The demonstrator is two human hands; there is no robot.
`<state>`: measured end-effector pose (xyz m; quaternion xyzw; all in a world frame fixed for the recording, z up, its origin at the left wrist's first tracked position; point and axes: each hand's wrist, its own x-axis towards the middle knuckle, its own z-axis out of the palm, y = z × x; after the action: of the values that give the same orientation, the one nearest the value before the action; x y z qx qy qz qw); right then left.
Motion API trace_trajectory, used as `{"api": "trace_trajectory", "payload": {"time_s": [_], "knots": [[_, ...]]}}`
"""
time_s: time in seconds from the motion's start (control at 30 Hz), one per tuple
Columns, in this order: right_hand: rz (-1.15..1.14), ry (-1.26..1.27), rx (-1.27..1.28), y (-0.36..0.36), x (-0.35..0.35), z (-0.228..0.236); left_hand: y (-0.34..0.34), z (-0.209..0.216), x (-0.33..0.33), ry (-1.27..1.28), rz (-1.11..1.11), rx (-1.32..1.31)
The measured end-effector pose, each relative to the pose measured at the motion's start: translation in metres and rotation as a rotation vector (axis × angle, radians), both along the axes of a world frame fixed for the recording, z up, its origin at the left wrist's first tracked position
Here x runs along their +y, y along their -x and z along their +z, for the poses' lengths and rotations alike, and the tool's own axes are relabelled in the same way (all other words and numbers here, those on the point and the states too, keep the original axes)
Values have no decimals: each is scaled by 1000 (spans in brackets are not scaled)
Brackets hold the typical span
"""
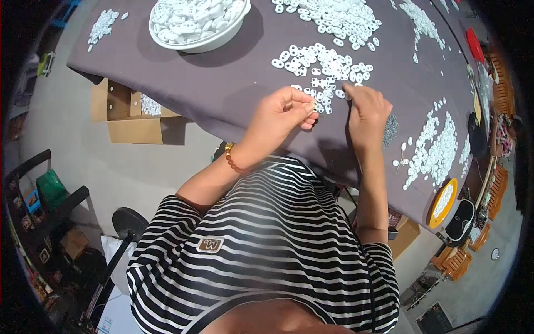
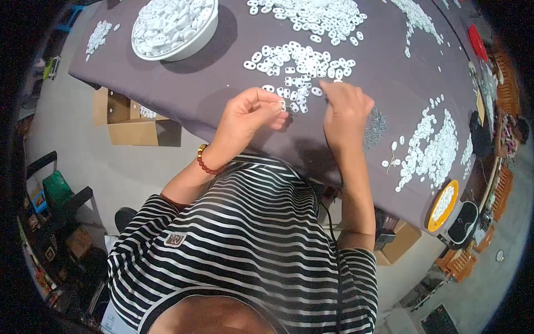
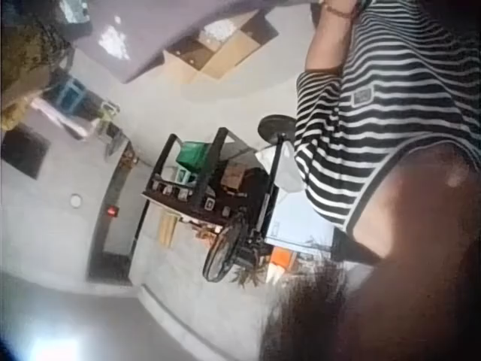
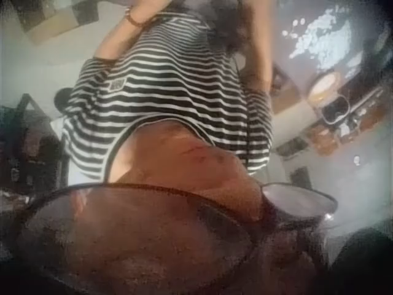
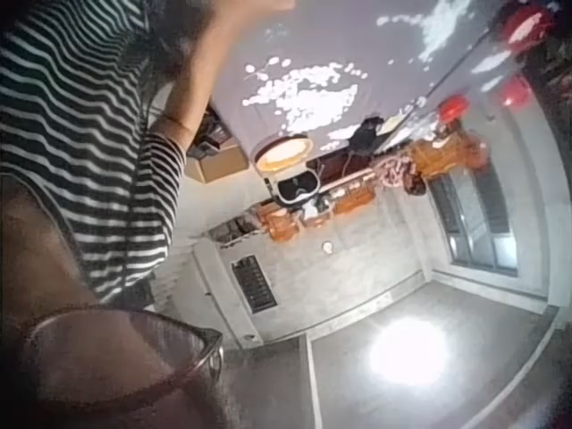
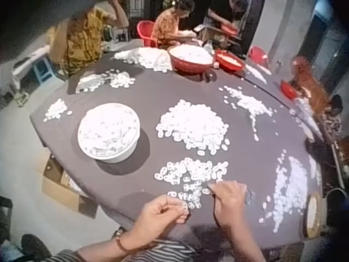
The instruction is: The person assembles small plastic components by hand, picking up plastic pieces from the table and inserting wire pins into them.
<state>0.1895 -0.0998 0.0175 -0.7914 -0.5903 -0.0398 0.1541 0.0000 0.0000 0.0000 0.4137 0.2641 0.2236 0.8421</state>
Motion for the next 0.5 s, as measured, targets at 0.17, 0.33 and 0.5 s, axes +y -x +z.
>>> {"api": "trace_trajectory", "payload": {"time_s": [0.17,0.33,0.5], "knots": [[-160,-244,296,2,5,0,1,3,7,11,-53,10],[18,-190,6,5,8,-8,0,3,7,18,-45,13],[48,-191,-123,12,10,1,-1,2,6,19,-35,4]]}}
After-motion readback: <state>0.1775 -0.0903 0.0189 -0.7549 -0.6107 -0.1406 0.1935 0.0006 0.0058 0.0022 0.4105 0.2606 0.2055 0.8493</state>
